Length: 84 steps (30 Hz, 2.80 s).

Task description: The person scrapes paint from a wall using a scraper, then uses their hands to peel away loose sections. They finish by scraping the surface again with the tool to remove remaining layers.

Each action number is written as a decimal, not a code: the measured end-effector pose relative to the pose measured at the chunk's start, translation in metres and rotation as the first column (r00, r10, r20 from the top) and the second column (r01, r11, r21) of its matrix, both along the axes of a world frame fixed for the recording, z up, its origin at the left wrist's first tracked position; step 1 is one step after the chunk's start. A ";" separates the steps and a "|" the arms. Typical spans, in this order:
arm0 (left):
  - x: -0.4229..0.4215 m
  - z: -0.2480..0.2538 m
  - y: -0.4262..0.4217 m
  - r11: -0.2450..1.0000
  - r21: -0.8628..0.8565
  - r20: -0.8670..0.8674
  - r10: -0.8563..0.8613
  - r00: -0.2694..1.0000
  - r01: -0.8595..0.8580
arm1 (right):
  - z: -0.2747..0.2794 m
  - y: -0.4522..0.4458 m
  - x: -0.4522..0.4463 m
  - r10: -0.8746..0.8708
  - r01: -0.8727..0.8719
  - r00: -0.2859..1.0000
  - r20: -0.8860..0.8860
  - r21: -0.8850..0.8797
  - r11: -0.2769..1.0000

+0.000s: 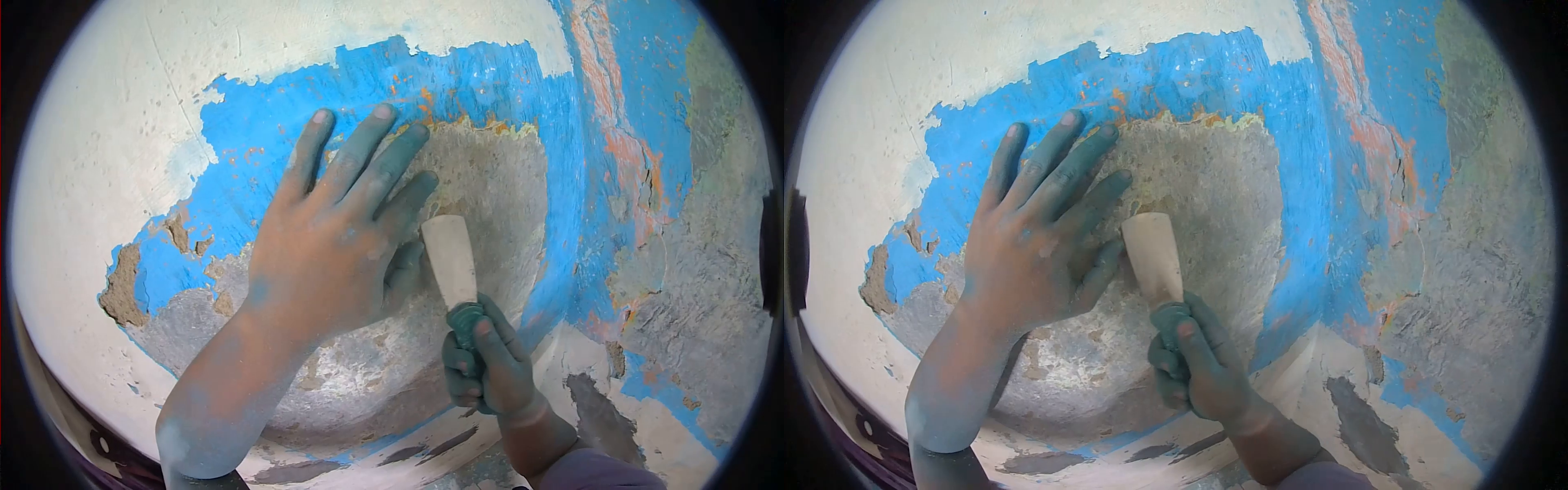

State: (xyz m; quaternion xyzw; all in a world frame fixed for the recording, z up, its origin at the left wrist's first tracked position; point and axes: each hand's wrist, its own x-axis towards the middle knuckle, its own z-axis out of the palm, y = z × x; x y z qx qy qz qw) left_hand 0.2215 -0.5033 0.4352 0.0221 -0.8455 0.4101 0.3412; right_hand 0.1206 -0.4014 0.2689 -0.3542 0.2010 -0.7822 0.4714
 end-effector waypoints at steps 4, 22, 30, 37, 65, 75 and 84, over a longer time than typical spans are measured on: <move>0.002 0.003 0.004 0.998 0.062 0.010 -0.022 1.000 0.022 | 0.000 -0.009 0.010 0.056 -0.056 0.998 0.011 -0.016 0.998; 0.001 0.000 -0.008 0.958 -0.064 0.200 -0.262 0.944 0.279 | 0.001 -0.017 0.001 0.431 -0.411 0.893 0.129 -0.153 0.899; 0.004 -0.001 -0.004 0.964 -0.081 0.208 -0.233 0.950 0.254 | -0.001 -0.014 -0.003 0.433 -0.421 0.898 0.073 -0.140 0.896; 0.003 0.001 0.004 0.976 -0.126 0.184 -0.155 0.971 0.180 | 0.008 -0.010 -0.001 0.424 -0.413 0.900 0.102 -0.115 0.904; 0.007 -0.006 0.002 0.984 -0.075 0.129 -0.153 0.980 0.163 | 0.005 -0.018 0.002 0.473 -0.455 0.874 0.111 -0.156 0.877; -0.001 -0.005 0.001 0.984 -0.086 0.103 -0.144 0.984 0.153 | 0.016 -0.015 0.005 0.424 -0.408 0.899 0.111 -0.142 0.902; -0.001 -0.007 0.001 0.983 -0.096 0.086 -0.151 0.985 0.159 | 0.016 -0.017 0.009 0.399 -0.387 0.899 0.179 -0.101 0.916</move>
